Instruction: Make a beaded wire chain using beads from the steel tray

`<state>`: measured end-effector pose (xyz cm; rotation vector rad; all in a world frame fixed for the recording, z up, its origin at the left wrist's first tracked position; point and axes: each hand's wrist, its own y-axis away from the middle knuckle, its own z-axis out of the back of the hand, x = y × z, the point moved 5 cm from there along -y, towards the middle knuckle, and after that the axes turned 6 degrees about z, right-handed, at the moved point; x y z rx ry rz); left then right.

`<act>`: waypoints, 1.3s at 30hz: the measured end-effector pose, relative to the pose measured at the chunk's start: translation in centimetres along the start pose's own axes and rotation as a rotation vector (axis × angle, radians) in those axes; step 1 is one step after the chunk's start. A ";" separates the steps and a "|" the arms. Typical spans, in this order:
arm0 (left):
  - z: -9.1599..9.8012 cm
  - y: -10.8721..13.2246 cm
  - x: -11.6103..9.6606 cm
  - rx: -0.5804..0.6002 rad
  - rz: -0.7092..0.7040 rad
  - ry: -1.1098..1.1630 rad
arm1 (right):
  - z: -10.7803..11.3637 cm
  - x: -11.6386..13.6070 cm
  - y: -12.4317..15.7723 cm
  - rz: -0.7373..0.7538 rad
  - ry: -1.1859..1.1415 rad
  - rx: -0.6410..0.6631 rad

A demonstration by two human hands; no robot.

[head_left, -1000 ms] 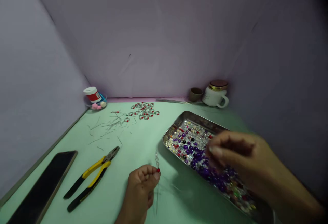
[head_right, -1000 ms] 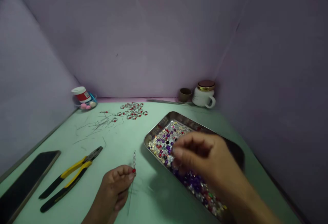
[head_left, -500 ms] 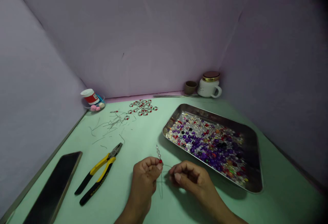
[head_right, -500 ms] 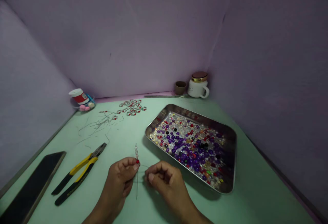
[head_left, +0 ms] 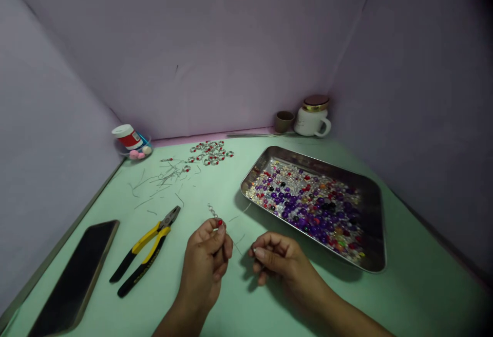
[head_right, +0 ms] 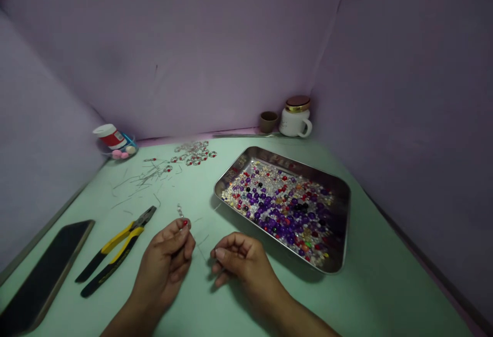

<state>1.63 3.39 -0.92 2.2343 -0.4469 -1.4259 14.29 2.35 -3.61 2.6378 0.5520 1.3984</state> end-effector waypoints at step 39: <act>-0.5 2.3 -1.1 -0.027 -0.253 0.020 | -1.3 -0.9 1.3 -0.146 -0.236 0.034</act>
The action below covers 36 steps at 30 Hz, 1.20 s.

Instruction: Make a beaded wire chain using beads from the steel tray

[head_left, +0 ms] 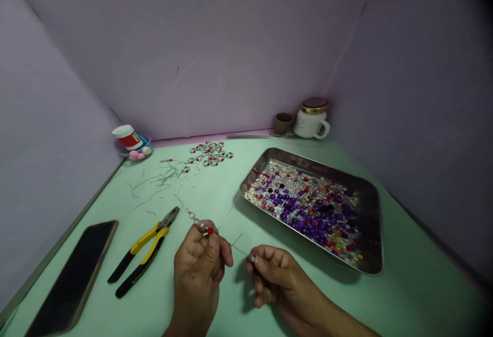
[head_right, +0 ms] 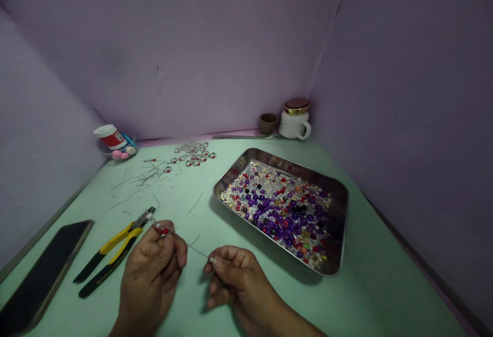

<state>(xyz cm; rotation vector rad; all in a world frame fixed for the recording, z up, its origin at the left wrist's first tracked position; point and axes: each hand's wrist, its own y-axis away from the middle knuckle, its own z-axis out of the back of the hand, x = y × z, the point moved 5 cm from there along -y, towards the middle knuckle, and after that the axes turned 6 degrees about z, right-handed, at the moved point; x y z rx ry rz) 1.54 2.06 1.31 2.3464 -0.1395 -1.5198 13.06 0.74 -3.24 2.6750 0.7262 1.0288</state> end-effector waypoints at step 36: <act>-0.3 -0.8 4.3 -0.061 0.540 0.314 | -1.2 4.3 3.0 1.086 1.286 0.150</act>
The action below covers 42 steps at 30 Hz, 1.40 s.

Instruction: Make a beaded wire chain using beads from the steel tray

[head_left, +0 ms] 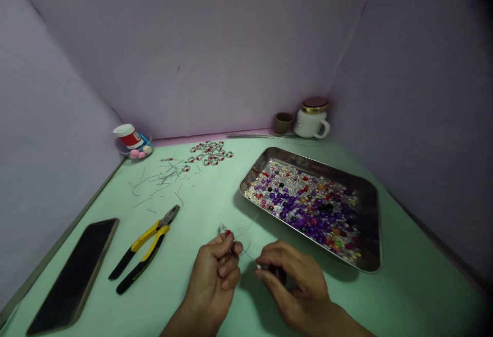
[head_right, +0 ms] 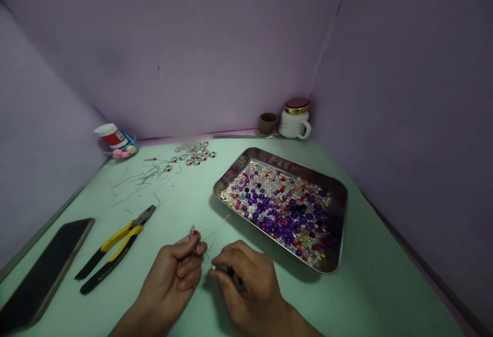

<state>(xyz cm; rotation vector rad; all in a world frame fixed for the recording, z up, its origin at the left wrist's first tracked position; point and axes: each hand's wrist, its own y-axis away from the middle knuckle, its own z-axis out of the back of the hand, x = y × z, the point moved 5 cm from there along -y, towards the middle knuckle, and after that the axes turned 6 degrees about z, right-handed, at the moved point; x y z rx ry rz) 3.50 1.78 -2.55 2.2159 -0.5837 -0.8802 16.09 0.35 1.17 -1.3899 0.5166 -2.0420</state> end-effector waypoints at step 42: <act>-1.1 1.0 1.2 0.104 -0.079 -0.508 | 0.9 -1.6 -0.9 -0.187 -0.009 0.246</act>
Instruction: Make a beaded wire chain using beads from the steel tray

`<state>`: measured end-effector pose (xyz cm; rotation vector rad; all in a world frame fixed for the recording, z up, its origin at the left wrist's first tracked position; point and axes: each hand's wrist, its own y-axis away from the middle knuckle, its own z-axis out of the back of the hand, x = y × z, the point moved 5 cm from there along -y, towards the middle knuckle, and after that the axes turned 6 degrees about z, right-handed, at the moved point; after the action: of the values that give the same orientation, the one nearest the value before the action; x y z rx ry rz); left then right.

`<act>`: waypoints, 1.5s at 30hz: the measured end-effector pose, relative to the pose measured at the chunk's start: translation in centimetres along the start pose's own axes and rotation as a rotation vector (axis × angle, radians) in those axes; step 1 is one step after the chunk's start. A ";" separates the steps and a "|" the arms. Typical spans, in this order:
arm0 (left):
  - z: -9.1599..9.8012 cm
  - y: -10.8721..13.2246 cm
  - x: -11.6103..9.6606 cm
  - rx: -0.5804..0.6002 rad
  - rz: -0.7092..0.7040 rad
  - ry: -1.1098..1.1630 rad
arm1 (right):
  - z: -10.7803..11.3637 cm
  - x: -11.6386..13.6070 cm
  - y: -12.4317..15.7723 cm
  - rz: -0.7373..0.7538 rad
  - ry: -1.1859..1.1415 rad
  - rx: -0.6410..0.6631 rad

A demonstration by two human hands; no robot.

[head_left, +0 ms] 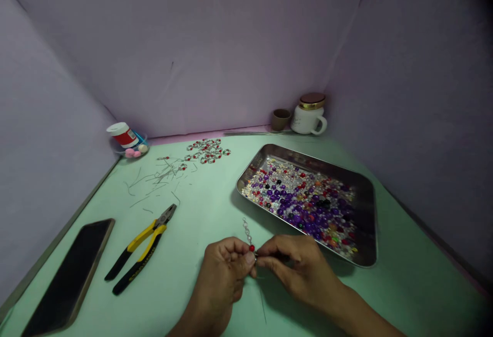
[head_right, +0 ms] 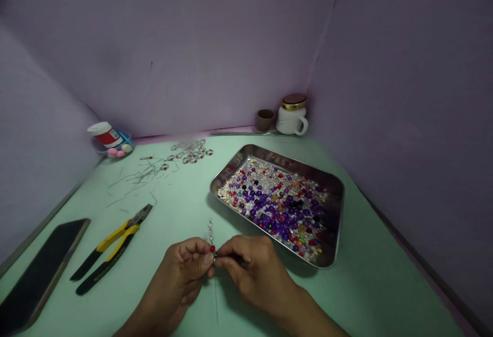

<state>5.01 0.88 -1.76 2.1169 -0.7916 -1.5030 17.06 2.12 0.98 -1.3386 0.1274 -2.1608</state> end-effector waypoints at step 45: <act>0.1 0.1 -0.2 -0.062 -0.213 0.262 | -1.8 1.8 1.2 0.187 0.170 0.043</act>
<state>4.82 0.92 -1.62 2.3474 -0.4319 -1.2919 15.44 -0.17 1.04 -1.0734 0.2604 -2.1023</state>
